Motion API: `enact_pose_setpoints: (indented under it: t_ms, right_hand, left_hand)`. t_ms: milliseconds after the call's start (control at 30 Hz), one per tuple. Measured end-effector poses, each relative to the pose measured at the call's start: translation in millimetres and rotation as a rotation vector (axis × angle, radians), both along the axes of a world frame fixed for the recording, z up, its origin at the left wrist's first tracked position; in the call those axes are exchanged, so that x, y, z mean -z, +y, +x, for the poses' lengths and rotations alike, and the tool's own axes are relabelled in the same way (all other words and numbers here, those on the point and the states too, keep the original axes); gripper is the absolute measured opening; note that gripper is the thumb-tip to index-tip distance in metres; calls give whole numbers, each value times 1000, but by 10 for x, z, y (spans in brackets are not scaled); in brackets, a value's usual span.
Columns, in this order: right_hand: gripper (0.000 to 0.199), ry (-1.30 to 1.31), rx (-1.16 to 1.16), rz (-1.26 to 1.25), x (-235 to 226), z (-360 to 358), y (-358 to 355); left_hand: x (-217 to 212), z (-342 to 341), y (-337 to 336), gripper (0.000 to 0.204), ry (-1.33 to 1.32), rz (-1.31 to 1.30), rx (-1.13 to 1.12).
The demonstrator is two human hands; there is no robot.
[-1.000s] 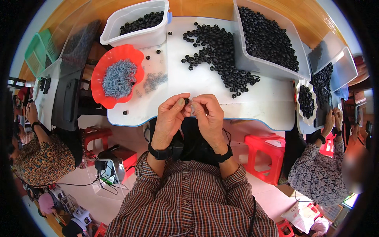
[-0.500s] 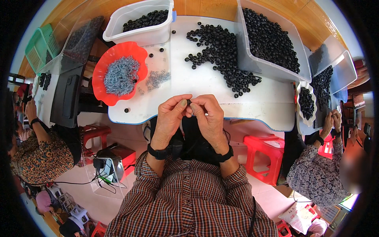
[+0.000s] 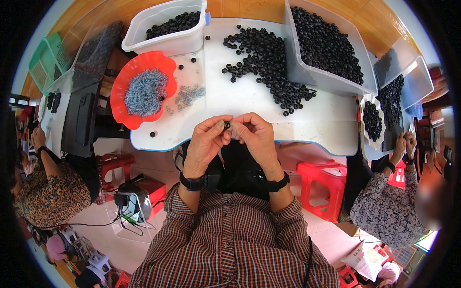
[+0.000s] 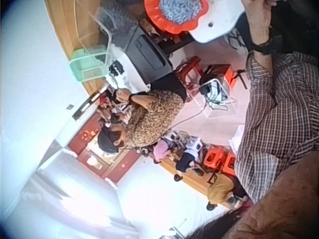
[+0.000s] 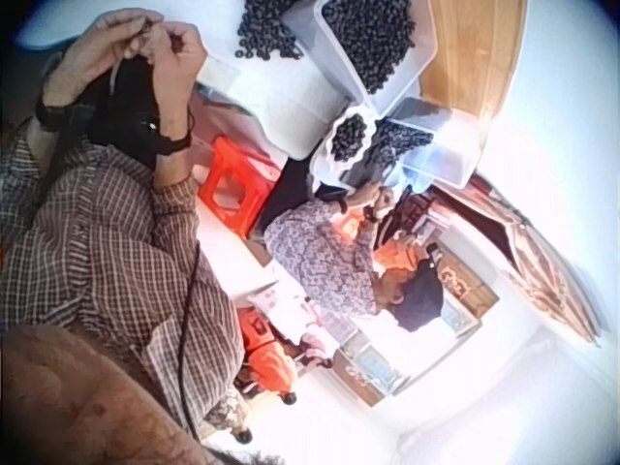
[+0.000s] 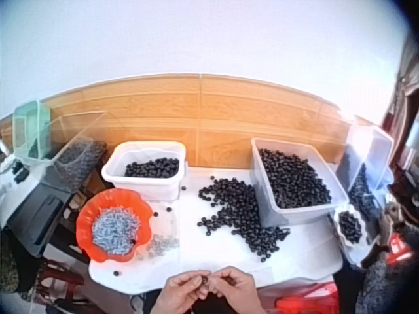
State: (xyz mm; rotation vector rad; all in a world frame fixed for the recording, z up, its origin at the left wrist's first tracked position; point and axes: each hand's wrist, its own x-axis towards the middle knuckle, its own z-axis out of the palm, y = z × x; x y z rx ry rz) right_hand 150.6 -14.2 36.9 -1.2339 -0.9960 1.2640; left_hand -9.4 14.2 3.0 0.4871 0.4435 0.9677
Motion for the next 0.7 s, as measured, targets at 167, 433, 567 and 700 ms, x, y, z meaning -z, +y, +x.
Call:
enact_pose_setpoints:
  t_ms: [167, 433, 567, 700]
  right_hand:
    - [11, -7, 52, -21, 12, 14, 17]
    - [24, -727, 204, 272, 94, 190, 335]
    - [30, -828, 234, 330, 84, 254, 511]
    - [38, -933, 182, 301, 77, 300, 699]
  left_hand:
    - [-17, 55, 13, 26, -40, -44, -4]
    - [-17, 51, 0, 25, 25, -89, -42]
    - [-1, 70, 13, 25, 29, -94, -31]
    - [6, 73, 11, 25, 27, -77, -45]
